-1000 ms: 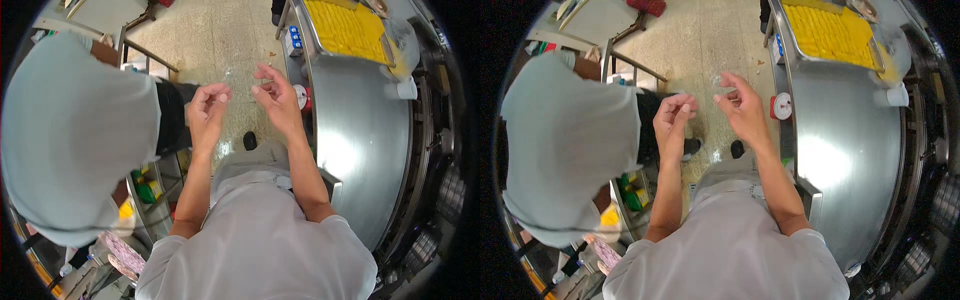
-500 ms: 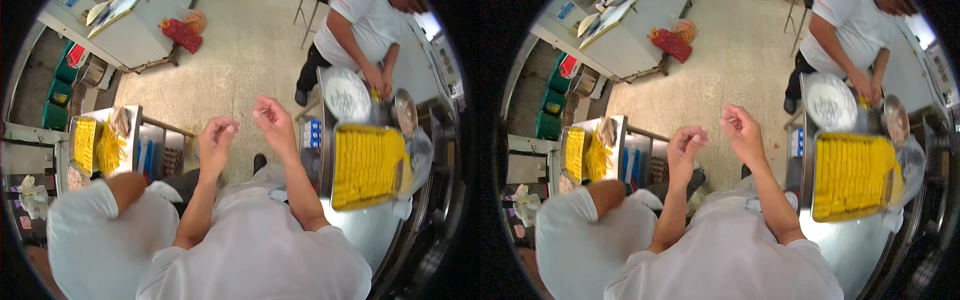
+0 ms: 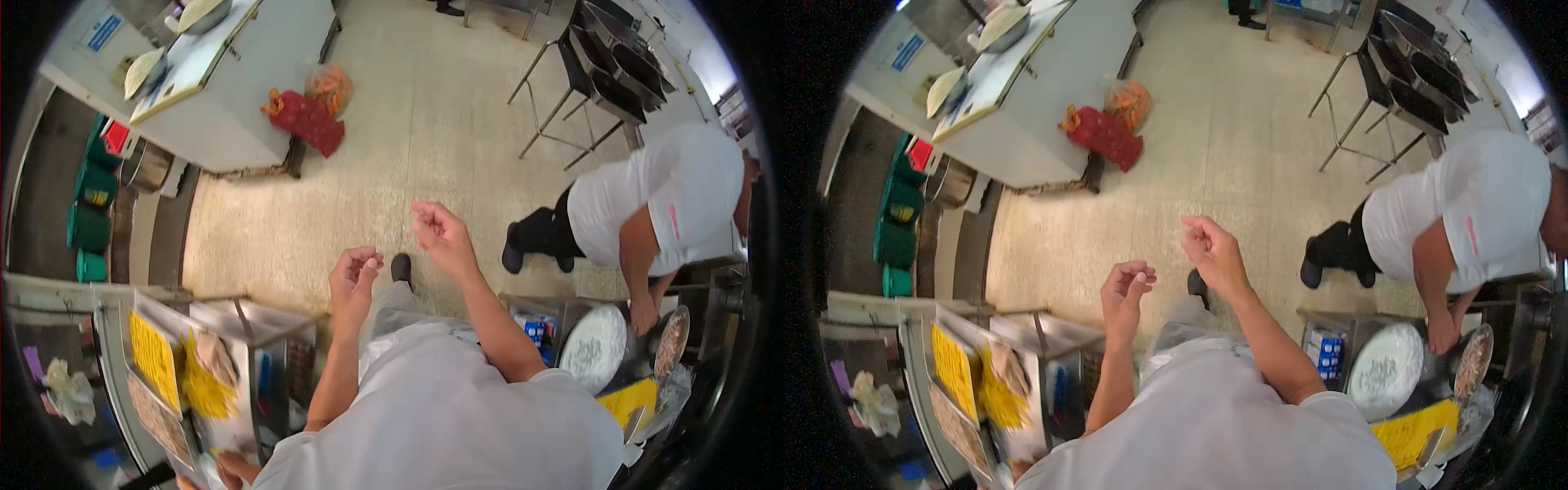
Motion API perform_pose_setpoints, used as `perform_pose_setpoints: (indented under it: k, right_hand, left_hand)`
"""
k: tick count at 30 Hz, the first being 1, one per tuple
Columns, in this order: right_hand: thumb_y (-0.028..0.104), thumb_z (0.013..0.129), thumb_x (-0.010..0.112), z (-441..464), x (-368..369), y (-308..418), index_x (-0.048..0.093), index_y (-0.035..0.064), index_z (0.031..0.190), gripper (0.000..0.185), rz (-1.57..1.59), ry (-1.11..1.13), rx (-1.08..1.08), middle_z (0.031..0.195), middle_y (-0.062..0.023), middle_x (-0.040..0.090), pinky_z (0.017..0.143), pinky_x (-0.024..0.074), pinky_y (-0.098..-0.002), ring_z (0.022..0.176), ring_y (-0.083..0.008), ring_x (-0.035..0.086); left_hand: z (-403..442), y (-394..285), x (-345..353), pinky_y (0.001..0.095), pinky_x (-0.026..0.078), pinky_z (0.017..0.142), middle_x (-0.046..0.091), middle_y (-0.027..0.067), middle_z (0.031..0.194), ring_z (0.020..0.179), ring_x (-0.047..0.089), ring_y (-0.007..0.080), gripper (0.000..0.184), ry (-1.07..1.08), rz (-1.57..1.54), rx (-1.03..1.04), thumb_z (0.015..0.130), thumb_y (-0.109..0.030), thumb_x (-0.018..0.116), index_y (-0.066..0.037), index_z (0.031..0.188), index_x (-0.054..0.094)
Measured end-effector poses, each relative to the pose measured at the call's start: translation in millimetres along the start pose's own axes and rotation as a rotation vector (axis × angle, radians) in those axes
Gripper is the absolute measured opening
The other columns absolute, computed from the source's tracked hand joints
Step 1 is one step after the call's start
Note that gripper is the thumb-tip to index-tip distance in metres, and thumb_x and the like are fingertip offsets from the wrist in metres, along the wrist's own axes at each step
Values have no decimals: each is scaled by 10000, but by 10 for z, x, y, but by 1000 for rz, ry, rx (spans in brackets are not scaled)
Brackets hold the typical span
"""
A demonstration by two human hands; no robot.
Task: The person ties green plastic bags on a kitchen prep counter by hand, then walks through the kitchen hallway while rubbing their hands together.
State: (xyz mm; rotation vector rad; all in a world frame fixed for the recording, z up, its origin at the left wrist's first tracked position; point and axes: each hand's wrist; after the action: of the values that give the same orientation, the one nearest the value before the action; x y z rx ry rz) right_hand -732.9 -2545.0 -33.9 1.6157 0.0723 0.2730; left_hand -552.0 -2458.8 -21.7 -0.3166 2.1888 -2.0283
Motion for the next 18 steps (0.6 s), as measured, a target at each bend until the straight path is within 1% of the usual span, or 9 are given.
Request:
perform_pose_setpoints:
  k: [2, 3, 6, 7, 8, 13, 16, 18]
  right_hand:
    - [76, 928, 620, 506, -87, 1, 584, -12, 1250, 336, -31, 19, 41, 843, 23, 558, 618, 441, -216, 695, -43, 497]
    - [80, 932, 615, 713, -122, 111, 572, -20, 1254, 339, -9, 14, 79, 852, 14, 557, 607, 427, -213, 697, -47, 501]
    - [83, 939, 609, 1341, -372, 299, 559, -21, 1265, 346, 41, -79, 112, 857, 4, 554, 609, 432, -215, 690, -56, 509]
    - [60, 938, 602, 1543, -488, 338, 550, -18, 1273, 348, 48, -133, 122, 858, -11, 569, 617, 451, -234, 685, -76, 532]
    - [69, 939, 607, 1735, -635, 314, 554, -17, 1268, 345, 60, -183, 133, 859, -9, 568, 612, 450, -231, 684, -74, 534]
    - [84, 935, 618, 2815, -1401, 304, 559, -10, 1260, 343, 102, -386, 208, 861, -12, 584, 601, 456, -228, 684, -77, 553]
    - [78, 935, 610, 3558, -1966, 165, 546, -12, 1270, 353, 83, -432, 204, 855, -17, 594, 603, 464, -234, 686, -84, 561]
    - [75, 936, 606, 4014, -2276, 178, 536, -16, 1274, 357, 128, -473, 215, 850, -21, 597, 605, 469, -237, 688, -88, 564]
  left_hand:
    - [671, -64, 63, 280, 516, 769, 684, 95, 997, 912, 655, 169, 243, 15, -18, -3, 967, -178, 629, 13, 1116, 612]
    - [1008, -139, 109, 281, 511, 781, 680, 94, 999, 912, 651, 169, 246, 40, -26, -16, 968, -179, 628, 18, 1114, 609]
    - [2043, -292, 311, 281, 505, 798, 677, 92, 1006, 916, 644, 165, 255, 160, 12, -11, 971, -188, 626, 18, 1119, 605]
    - [2385, -342, 409, 281, 504, 802, 676, 91, 1009, 918, 643, 164, 260, 209, 24, 4, 972, -193, 628, 18, 1121, 604]
    - [2710, -374, 541, 281, 502, 805, 675, 91, 1011, 921, 641, 163, 265, 256, 33, 17, 973, -198, 629, 18, 1123, 602]
    - [4234, -383, 1487, 294, 509, 836, 677, 93, 1017, 938, 642, 169, 282, 443, 67, 47, 975, -212, 639, 18, 1131, 598]
    - [5073, -344, 2215, 301, 512, 861, 681, 100, 1023, 955, 648, 174, 269, 550, 101, 75, 974, -192, 636, 20, 1134, 598]
    - [5508, -460, 2648, 303, 512, 874, 683, 106, 1029, 966, 651, 173, 252, 629, 148, 79, 973, -170, 629, 25, 1130, 601]
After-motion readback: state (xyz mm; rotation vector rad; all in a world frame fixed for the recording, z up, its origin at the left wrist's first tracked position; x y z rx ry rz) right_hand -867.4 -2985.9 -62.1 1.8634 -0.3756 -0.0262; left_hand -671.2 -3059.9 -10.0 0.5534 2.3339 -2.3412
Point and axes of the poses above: each hand's wrist, its own z-axis towards the middle knuckle, its own x-axis out of the palm, y = z × x
